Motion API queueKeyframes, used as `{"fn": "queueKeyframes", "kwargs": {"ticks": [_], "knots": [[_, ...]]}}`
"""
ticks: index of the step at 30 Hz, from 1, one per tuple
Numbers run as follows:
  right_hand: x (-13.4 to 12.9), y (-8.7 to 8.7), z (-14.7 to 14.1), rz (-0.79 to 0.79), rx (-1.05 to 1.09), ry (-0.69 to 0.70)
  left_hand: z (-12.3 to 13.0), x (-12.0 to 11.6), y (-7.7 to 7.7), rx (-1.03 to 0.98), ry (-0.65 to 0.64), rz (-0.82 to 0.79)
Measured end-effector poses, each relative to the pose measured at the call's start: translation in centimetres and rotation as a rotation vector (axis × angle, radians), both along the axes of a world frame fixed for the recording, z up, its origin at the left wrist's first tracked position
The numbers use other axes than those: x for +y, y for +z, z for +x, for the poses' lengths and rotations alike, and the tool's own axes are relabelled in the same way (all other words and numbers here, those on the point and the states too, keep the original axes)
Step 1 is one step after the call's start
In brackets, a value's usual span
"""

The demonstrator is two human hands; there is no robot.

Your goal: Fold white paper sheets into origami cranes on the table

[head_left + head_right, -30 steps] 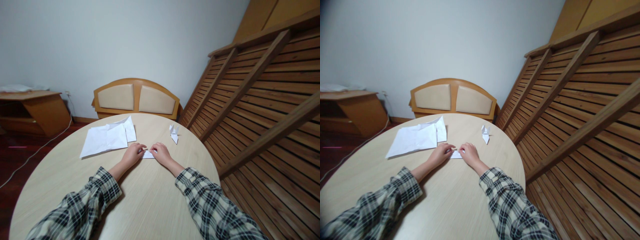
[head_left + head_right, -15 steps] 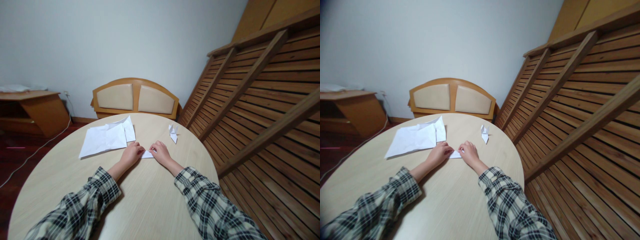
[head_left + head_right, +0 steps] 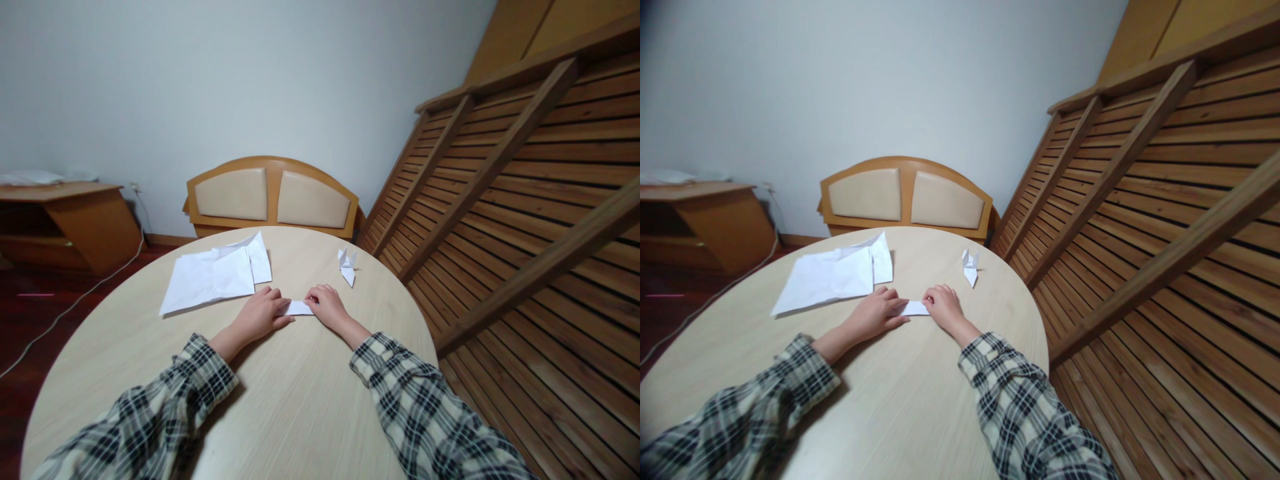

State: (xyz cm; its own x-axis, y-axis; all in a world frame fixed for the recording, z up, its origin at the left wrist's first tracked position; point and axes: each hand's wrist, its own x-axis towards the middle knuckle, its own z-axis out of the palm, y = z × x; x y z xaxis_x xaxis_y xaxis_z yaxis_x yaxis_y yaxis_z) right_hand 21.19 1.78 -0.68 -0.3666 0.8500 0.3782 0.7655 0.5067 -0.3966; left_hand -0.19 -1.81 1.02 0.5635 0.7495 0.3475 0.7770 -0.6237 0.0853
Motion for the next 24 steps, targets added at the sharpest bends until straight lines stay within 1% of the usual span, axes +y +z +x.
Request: {"fn": "queueKeyframes", "kwargs": {"ticks": [3,5,7,10,12,14,19,24], "knots": [[-0.4,0.3,0.1,0.042,-0.034,0.011,-0.1,0.1,-0.1,-0.013,0.011,-0.009],[-0.8,0.7,0.2,0.065,-0.031,0.055,-0.1,0.1,-0.2,-0.031,0.019,-0.013],[-1.2,1.2,0.2,0.080,-0.025,0.131,0.0,0.1,-0.2,-0.043,0.018,-0.016],[-1.6,1.8,0.4,0.069,-0.076,0.285,0.1,-0.1,0.0,-0.049,0.003,-0.024],[-1.7,2.0,0.5,0.062,-0.109,0.338,0.2,-0.2,0.2,-0.048,-0.007,-0.028],[-1.6,1.8,0.6,0.064,-0.122,0.334,0.1,-0.2,0.2,-0.053,-0.002,-0.029],[-1.3,1.4,0.6,0.076,-0.121,0.257,-0.2,0.3,-0.2,-0.071,0.028,-0.027],[-1.1,1.4,0.5,0.102,-0.133,0.208,-0.3,0.5,-0.4,-0.094,0.024,-0.011]]}}
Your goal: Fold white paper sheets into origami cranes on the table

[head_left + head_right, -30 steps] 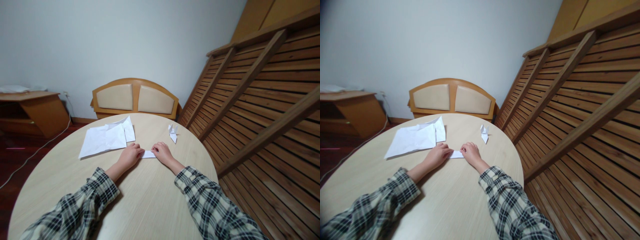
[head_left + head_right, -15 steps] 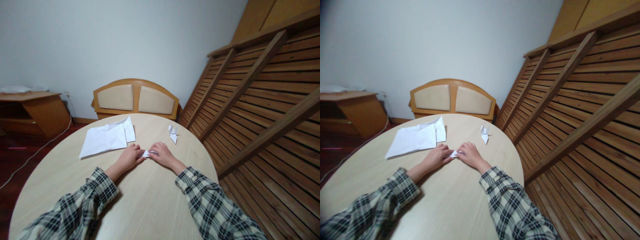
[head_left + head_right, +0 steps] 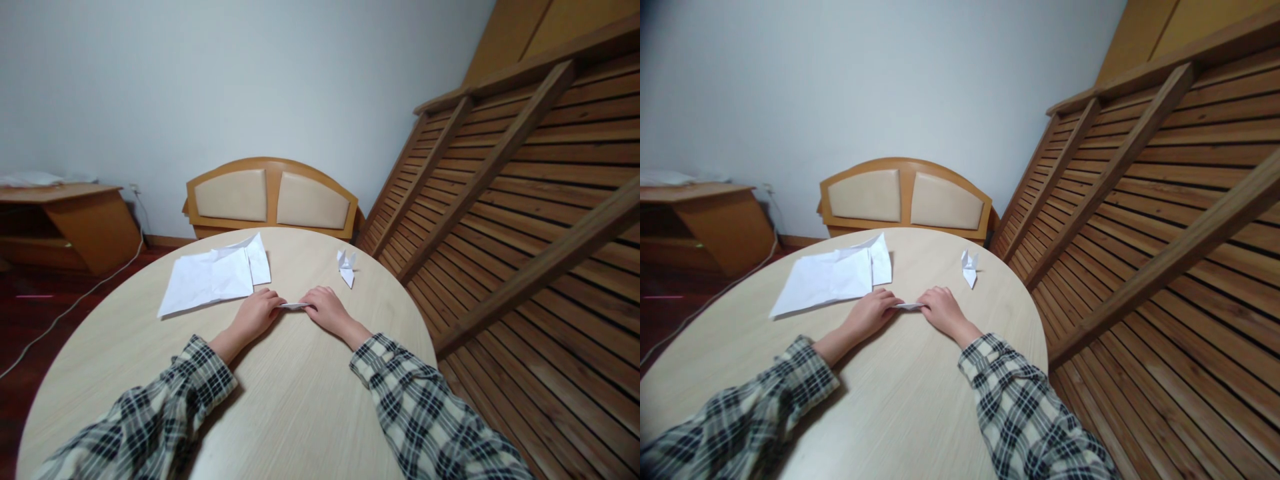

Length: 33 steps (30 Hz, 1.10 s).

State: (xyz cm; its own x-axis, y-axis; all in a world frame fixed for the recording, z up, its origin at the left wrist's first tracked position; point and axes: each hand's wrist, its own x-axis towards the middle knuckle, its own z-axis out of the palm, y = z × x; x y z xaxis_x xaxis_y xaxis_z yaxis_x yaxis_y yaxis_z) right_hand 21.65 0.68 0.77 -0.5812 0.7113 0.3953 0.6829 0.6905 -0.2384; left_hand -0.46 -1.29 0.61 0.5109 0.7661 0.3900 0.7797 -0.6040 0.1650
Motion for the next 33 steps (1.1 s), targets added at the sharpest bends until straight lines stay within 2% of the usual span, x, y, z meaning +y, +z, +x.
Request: {"fn": "queueKeyframes", "kwargs": {"ticks": [8,13,22,33], "knots": [[0.3,-0.1,0.0,0.019,0.044,-0.040,0.3,-0.1,0.0,0.027,0.078,0.035],[0.1,-0.1,-0.1,0.030,0.066,-0.077,0.3,0.0,-0.2,-0.052,0.119,0.010],[-0.3,0.1,0.0,0.012,0.046,-0.097,0.4,-0.4,0.0,-0.165,0.085,-0.099],[-0.5,0.6,-0.2,-0.061,-0.043,-0.121,0.6,-1.0,0.5,-0.071,0.193,-0.158]]}}
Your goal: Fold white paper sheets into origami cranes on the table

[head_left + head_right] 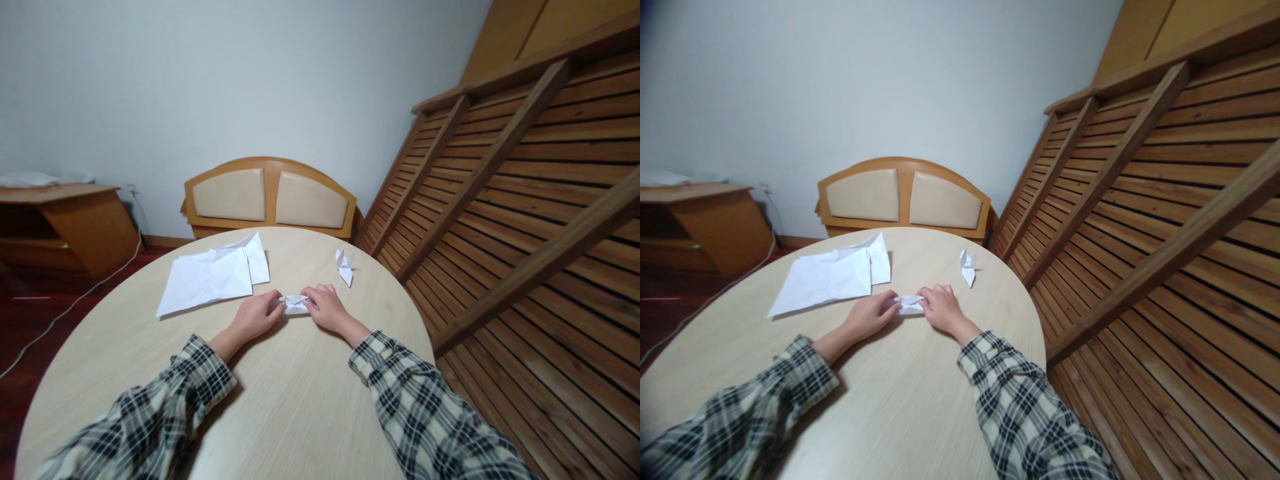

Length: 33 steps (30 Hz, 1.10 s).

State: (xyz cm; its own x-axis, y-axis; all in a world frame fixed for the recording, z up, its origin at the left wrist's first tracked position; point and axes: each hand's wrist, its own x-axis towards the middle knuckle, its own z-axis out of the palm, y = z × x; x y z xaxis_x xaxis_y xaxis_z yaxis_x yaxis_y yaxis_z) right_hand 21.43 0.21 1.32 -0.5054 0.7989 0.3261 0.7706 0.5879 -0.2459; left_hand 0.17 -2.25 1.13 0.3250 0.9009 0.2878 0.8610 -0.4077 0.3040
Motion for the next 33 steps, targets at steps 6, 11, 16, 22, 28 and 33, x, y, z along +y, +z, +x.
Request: {"fn": "queueKeyframes", "kwargs": {"ticks": [6,11,16,22,28,33], "knots": [[0.0,-0.2,0.1,-0.018,-0.036,0.001,0.0,0.2,0.0,0.064,0.076,-0.019],[0.1,-0.3,0.3,-0.014,-0.047,0.021,0.0,0.3,0.1,0.118,0.128,-0.031],[0.2,0.0,0.4,-0.019,-0.048,0.022,0.1,0.2,0.3,0.149,0.147,-0.067],[0.0,-0.1,0.1,0.012,-0.097,-0.079,0.2,0.1,0.4,0.188,0.147,-0.064],[0.1,-0.5,-0.2,0.022,-0.169,-0.129,0.0,0.0,0.8,0.214,0.213,-0.031],[0.2,-0.5,-0.1,0.016,-0.201,-0.136,-1.2,0.4,0.9,0.173,0.292,-0.024]]}}
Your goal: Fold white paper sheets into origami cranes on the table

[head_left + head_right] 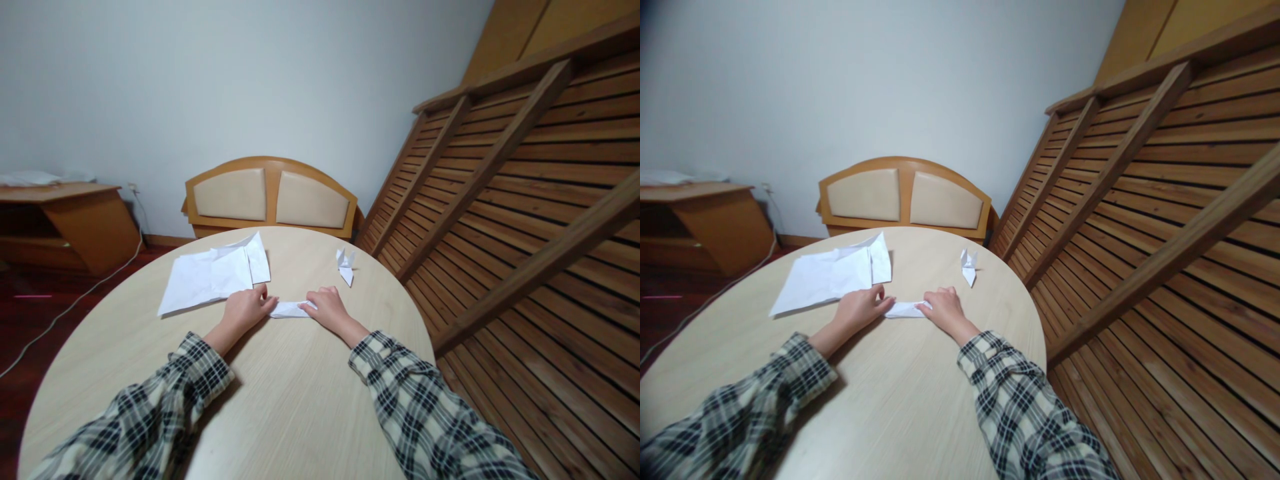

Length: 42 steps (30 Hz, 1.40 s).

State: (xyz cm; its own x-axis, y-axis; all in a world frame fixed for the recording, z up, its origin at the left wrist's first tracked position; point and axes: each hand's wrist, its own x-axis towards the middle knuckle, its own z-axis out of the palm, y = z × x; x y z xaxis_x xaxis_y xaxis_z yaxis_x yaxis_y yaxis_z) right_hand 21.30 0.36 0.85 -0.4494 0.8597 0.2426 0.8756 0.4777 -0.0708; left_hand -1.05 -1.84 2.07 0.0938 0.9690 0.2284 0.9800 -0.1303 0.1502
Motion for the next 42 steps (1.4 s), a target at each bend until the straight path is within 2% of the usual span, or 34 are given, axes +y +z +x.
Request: {"fn": "queueKeyframes", "kwargs": {"ticks": [3,6,8,10,13,15,28,42], "knots": [[0.0,0.0,0.1,-0.010,-0.011,-0.016,-1.0,0.3,0.0,-0.022,0.034,0.031],[0.1,-0.1,0.1,-0.007,-0.005,-0.018,-1.4,0.4,0.1,0.022,-0.041,0.149],[0.2,-0.2,0.1,-0.003,-0.001,-0.016,-1.0,0.2,0.1,0.003,-0.171,0.265],[0.2,-0.2,0.2,0.003,-0.002,-0.014,-0.1,-0.2,0.0,-0.043,-0.375,0.306],[0.2,-0.2,0.2,0.014,-0.004,-0.013,1.2,-0.8,-0.2,-0.080,-0.654,0.226],[0.2,-0.1,0.2,0.009,-0.001,-0.014,1.6,-1.0,-0.4,-0.079,-0.707,0.186],[0.0,0.1,0.3,-0.008,0.001,-0.047,0.9,0.1,-1.0,-0.322,-0.625,-0.004],[0.0,1.0,1.2,-0.072,-0.088,-0.253,0.3,1.0,-1.9,-0.468,-0.601,-0.093]]}}
